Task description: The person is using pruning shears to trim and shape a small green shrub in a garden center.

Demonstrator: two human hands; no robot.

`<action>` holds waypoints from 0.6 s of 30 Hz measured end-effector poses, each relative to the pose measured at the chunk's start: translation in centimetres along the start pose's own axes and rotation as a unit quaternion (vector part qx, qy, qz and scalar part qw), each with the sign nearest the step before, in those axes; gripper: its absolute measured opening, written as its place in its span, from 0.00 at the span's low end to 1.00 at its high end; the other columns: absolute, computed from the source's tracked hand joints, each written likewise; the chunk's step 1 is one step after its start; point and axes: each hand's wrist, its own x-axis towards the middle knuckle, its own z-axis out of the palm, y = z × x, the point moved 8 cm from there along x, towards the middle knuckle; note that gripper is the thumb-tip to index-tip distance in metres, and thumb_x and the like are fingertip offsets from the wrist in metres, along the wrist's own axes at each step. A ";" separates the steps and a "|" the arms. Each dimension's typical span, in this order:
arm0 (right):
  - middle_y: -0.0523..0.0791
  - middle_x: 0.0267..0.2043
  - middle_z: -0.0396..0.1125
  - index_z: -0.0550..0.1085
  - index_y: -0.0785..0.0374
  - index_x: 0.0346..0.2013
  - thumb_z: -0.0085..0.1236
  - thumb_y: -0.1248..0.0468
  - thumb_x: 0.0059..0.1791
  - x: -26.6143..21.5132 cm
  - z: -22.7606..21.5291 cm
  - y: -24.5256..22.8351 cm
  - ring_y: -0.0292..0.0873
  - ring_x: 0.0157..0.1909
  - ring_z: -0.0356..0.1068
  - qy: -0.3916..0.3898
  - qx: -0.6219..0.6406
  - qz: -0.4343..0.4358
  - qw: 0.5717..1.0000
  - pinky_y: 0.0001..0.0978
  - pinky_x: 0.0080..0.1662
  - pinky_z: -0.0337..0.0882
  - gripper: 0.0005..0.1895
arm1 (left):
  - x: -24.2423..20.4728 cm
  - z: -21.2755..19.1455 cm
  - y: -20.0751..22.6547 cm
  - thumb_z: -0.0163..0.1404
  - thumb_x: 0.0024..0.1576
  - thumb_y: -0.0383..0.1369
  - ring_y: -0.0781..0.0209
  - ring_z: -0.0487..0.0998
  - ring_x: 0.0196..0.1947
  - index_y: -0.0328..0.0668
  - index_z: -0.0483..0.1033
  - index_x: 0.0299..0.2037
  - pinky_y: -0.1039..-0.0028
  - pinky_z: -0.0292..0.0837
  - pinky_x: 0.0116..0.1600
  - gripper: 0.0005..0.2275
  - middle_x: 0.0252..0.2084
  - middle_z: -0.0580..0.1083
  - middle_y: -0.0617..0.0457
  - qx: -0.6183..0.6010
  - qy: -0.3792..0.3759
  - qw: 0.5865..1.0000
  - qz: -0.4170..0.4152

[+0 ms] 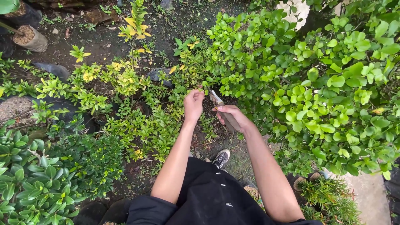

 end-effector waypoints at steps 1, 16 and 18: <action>0.46 0.27 0.63 0.70 0.63 0.35 0.62 0.51 0.47 0.1 -0.2 0.2 0.39 0.27 0.64 0.000 0.001 0.000 1.000 0.33 0.33 0.67 0.18 | 0.0 0.1 0.0 0.50 0.63 0.33 0.57 0.80 0.47 0.30 0.78 0.51 0.63 0.71 0.57 0.13 0.41 0.80 0.44 0.001 0.000 1.000 0.000; 0.49 0.26 0.66 0.72 0.65 0.35 0.60 0.52 0.47 0.2 -3.6 4.9 0.41 0.25 0.66 -0.022 0.066 -0.024 0.997 0.34 0.31 0.67 0.17 | -0.6 -2.3 1.9 0.50 0.63 0.43 0.43 0.80 0.45 0.40 0.84 0.40 0.57 0.72 0.53 0.15 0.40 0.80 0.42 0.082 0.064 0.995 0.002; 0.50 0.26 0.64 0.72 0.65 0.34 0.59 0.52 0.48 -0.7 -4.7 5.4 0.45 0.25 0.66 -0.001 0.057 -0.029 0.998 0.37 0.33 0.68 0.18 | 0.8 -2.0 1.0 0.63 0.52 0.33 0.58 0.80 0.42 0.49 0.85 0.39 0.66 0.75 0.51 0.06 0.40 0.77 0.56 0.154 0.099 0.981 0.062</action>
